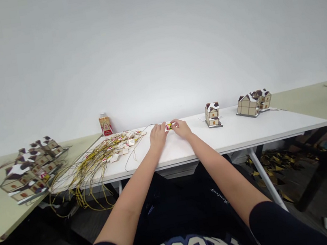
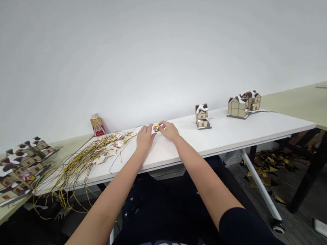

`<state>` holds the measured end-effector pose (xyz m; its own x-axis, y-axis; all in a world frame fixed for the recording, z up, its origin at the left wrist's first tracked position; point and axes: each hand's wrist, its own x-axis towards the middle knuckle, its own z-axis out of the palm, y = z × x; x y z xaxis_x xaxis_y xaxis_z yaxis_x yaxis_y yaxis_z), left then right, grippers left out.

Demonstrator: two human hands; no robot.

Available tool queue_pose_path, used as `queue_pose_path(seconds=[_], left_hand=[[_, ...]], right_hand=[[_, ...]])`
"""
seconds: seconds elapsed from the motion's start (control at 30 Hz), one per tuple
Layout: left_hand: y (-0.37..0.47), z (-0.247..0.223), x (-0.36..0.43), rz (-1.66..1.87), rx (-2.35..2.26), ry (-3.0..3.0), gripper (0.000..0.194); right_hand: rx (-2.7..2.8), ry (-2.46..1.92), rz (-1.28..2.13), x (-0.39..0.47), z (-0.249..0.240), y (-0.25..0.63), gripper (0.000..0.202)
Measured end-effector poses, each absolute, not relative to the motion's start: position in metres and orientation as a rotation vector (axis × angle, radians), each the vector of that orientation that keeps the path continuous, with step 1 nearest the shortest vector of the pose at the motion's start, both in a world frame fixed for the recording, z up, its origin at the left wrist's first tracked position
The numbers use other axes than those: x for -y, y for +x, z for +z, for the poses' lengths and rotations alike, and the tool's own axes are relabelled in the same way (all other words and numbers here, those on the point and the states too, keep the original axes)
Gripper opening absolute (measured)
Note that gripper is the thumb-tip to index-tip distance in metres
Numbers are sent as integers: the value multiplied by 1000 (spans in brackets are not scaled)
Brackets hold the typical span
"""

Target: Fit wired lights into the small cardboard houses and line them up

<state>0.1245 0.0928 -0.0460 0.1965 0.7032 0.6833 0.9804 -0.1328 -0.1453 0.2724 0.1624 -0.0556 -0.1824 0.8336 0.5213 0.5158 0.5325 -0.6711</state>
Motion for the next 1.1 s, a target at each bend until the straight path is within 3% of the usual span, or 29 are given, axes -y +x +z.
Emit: queue_pose_path(seconds=[0.17, 0.67, 0.9, 1.1], left_hand=[[123, -51, -96, -612, 1566, -1861, 51], [118, -50, -98, -613, 1700, -1809, 32], [116, -54, -100, -569, 1692, -1887, 33], [116, -55, -103, -562, 1533, -2069, 28]], right_hand=[[1761, -1392, 354, -158, -50, 277, 28], [1654, -1883, 87, -168, -57, 291, 25], [1623, -1841, 63, -166, -58, 289, 32], [1835, -1391, 60, -159, -53, 280, 34]])
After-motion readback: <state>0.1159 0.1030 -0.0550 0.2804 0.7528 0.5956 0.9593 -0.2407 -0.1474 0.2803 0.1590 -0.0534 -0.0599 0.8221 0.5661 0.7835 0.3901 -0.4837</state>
